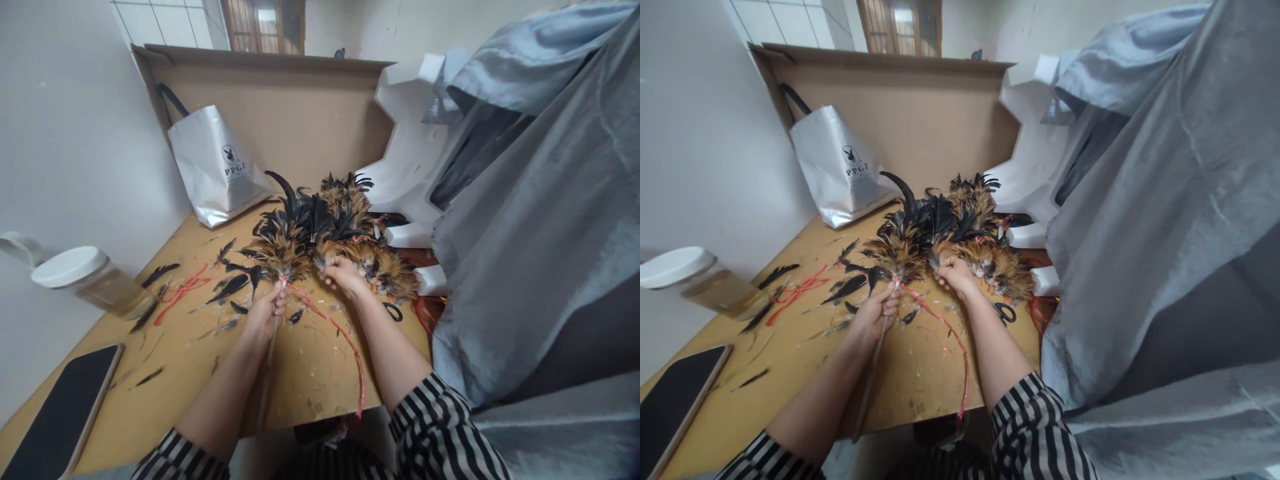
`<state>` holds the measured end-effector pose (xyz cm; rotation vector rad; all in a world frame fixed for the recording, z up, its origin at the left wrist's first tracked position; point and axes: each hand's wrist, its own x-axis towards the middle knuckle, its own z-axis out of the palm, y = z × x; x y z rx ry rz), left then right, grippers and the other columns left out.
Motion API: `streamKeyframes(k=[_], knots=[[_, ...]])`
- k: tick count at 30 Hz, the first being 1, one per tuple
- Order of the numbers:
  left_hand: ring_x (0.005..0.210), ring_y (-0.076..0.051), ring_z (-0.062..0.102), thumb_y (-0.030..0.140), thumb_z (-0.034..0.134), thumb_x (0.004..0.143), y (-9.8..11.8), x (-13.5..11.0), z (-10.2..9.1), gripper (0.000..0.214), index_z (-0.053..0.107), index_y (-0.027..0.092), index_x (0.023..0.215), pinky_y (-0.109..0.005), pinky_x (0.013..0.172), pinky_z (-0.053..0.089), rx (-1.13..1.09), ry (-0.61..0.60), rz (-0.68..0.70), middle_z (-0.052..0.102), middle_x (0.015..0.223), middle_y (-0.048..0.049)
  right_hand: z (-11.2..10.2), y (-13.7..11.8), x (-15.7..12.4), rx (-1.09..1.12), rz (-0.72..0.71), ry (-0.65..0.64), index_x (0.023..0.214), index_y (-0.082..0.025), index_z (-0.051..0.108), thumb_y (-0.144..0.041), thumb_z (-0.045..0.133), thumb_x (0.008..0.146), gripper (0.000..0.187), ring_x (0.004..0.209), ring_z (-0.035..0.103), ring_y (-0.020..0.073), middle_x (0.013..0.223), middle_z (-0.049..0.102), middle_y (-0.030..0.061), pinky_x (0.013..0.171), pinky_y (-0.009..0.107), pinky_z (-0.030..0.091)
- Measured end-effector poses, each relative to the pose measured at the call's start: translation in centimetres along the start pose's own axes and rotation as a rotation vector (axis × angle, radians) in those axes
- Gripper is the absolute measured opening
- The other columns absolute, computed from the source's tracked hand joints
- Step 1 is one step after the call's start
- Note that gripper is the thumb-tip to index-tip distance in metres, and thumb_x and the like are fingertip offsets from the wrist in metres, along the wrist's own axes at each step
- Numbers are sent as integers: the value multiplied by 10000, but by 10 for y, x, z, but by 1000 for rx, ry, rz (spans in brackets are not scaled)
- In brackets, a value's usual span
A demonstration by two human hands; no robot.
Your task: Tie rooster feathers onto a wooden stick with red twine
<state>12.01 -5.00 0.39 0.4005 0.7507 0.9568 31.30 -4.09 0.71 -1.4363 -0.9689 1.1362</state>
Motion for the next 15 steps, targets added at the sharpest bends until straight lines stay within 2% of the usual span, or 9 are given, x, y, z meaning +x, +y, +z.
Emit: streamKeyframes(k=[3,7,11,13,15], knots=[[370,4,287,127,515,825,0,0,-1,64,527,120,887,-78,306,167,9,16,21,393,582,40,11,-5,-7,301,49,-176,608,-135,510,-145,646,609,136,377,439,33,578,623,8,315,125,274],[379,7,292,159,581,790,-1,1,-1,114,525,125,884,-78,315,168,15,25,23,405,591,40,23,-6,-17,551,109,-335,687,-117,582,-125,670,636,102,488,560,54,652,658,31,395,108,412],[383,6,297,183,624,761,-1,1,-2,158,516,123,860,-80,317,172,27,32,25,410,585,45,30,-3,-22,626,155,-399,805,-105,619,-130,658,676,137,586,625,86,728,678,52,484,132,487],[384,4,304,180,634,750,-1,1,-2,166,519,122,856,-81,317,177,39,35,30,418,580,45,32,-1,-22,611,156,-418,811,-105,617,-151,684,659,173,548,606,77,706,670,42,458,129,469],[383,3,307,175,640,742,-2,1,-2,165,530,119,850,-82,316,182,54,33,43,435,576,41,33,0,-23,590,135,-419,757,-111,599,-176,725,614,201,450,528,44,614,629,5,376,107,387]])
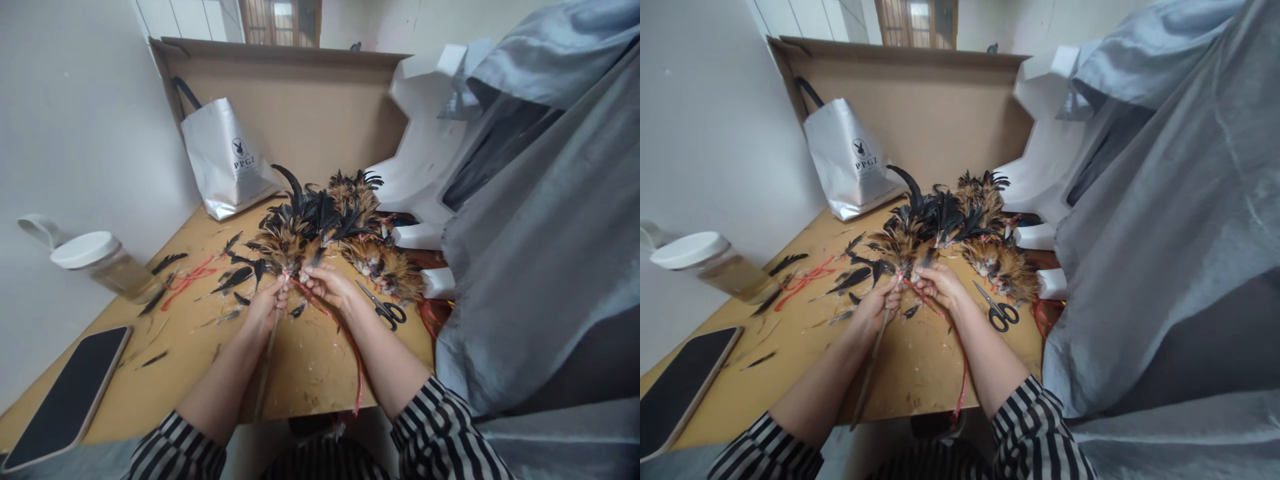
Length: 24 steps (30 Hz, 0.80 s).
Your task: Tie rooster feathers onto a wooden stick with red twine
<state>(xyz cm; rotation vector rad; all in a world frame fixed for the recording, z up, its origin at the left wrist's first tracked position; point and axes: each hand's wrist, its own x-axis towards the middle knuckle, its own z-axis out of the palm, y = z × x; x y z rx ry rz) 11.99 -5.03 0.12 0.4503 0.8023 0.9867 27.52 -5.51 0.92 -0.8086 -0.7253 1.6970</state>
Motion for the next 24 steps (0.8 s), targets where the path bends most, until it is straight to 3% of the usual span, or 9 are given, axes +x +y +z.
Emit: streamKeyframes(k=[3,6,13,16,19,24], knots=[[378,2,312,180,659,718,-2,1,-1,165,557,108,826,-88,313,183,33,11,42,478,578,27,5,2,-2,-46,-10,4,637,-123,536,-217,772,544,271,348,345,1,467,506,-57,299,99,195],[374,-1,329,202,695,676,-5,4,-2,190,585,88,780,-100,311,178,86,38,115,521,584,3,12,4,-5,-99,2,-8,606,-124,516,-280,779,525,316,352,282,-4,476,496,-51,313,124,119],[373,-16,369,285,741,604,-12,4,-3,269,614,69,702,-132,321,196,176,29,216,588,604,-44,19,18,-1,-335,-50,114,501,-140,490,-412,718,581,364,318,236,14,367,400,-66,337,182,118],[370,-15,361,268,739,599,-15,4,-2,247,607,74,674,-137,322,191,184,33,218,581,596,-36,20,27,4,-345,-155,162,584,-127,563,-388,721,572,305,389,396,48,450,507,-32,392,181,265],[366,-11,338,235,730,603,-16,5,-3,218,570,86,607,-131,323,176,184,35,205,523,534,-2,19,31,6,-340,-209,114,665,-116,604,-357,723,573,285,486,491,73,566,584,0,466,187,345],[368,2,301,202,721,617,-12,4,-2,203,557,84,631,-113,326,142,154,6,139,454,518,31,14,20,1,-340,-83,-43,523,-131,512,-386,700,599,325,340,236,20,376,375,-75,371,188,150]])
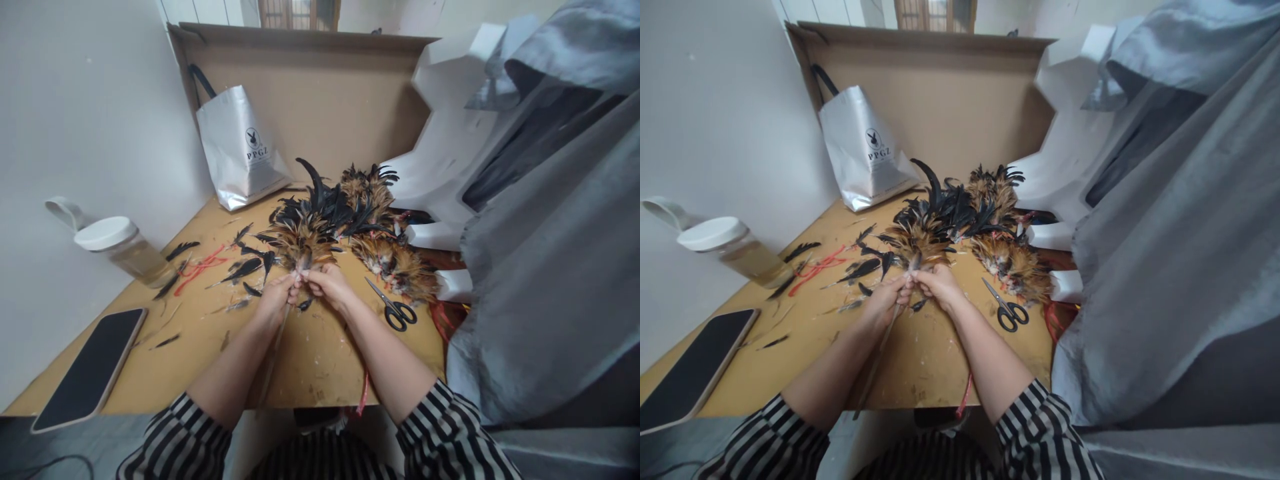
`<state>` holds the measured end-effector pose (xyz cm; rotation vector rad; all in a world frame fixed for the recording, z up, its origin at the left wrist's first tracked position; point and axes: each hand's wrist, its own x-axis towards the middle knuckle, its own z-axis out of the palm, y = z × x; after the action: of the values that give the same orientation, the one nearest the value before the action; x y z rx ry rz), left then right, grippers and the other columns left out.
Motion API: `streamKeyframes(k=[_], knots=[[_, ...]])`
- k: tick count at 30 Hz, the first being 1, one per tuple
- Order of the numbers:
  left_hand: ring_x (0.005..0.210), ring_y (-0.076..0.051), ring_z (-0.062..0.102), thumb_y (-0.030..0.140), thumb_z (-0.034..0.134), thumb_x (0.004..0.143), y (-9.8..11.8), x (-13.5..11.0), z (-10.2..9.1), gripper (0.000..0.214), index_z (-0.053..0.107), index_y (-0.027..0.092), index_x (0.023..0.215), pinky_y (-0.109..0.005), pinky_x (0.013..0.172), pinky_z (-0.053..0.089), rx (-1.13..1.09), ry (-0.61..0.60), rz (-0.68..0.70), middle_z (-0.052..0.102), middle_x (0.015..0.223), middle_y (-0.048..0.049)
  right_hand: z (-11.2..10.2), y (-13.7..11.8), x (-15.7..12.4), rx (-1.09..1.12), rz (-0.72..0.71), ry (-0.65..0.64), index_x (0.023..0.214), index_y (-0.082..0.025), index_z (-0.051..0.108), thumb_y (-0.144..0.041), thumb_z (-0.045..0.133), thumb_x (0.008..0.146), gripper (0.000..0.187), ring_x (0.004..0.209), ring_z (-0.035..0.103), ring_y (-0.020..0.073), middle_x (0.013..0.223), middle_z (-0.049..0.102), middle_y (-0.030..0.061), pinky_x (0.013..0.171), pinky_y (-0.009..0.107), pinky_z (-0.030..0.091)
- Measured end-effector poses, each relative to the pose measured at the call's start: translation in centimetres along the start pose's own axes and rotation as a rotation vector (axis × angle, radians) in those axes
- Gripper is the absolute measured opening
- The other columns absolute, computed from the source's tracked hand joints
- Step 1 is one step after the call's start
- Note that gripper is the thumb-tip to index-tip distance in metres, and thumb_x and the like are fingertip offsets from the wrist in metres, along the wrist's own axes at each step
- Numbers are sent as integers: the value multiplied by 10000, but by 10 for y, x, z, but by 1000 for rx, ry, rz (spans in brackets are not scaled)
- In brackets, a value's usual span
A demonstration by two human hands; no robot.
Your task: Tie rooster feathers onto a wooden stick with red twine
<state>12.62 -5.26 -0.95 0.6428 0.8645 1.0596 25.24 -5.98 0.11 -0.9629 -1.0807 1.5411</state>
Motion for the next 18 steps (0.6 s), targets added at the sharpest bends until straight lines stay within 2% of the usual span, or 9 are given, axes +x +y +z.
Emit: streamKeyframes(k=[2,5,8,13,18], knots=[[366,7,282,197,710,634,3,-1,1,190,565,75,652,-113,325,130,-4,-15,-21,438,518,38,-5,-3,-1,9,22,-70,533,-133,515,-401,693,611,331,336,220,23,356,356,-80,376,194,127],[364,12,271,204,698,650,4,-2,2,193,559,70,633,-113,321,125,1,-20,-24,439,524,34,-10,-3,-1,-28,11,-108,577,-125,552,-413,682,632,321,335,265,33,366,417,-61,382,200,146],[368,11,278,233,716,636,4,-3,3,225,556,76,618,-112,323,130,4,-33,-27,456,538,25,-11,1,0,-77,-39,-84,595,-121,572,-419,676,649,320,348,293,40,383,442,-52,390,205,160],[390,-3,335,291,753,585,3,-6,3,276,569,89,627,-119,333,168,22,-25,47,494,559,11,-8,3,-1,-67,-40,58,538,-143,501,-414,726,602,358,392,273,37,418,399,-66,403,210,148],[393,-11,346,311,763,563,4,-8,4,304,604,87,691,-133,334,174,49,-10,70,528,570,-5,-4,-5,-3,55,-54,16,648,-151,544,-385,748,575,319,400,234,31,465,425,-72,398,205,102]])
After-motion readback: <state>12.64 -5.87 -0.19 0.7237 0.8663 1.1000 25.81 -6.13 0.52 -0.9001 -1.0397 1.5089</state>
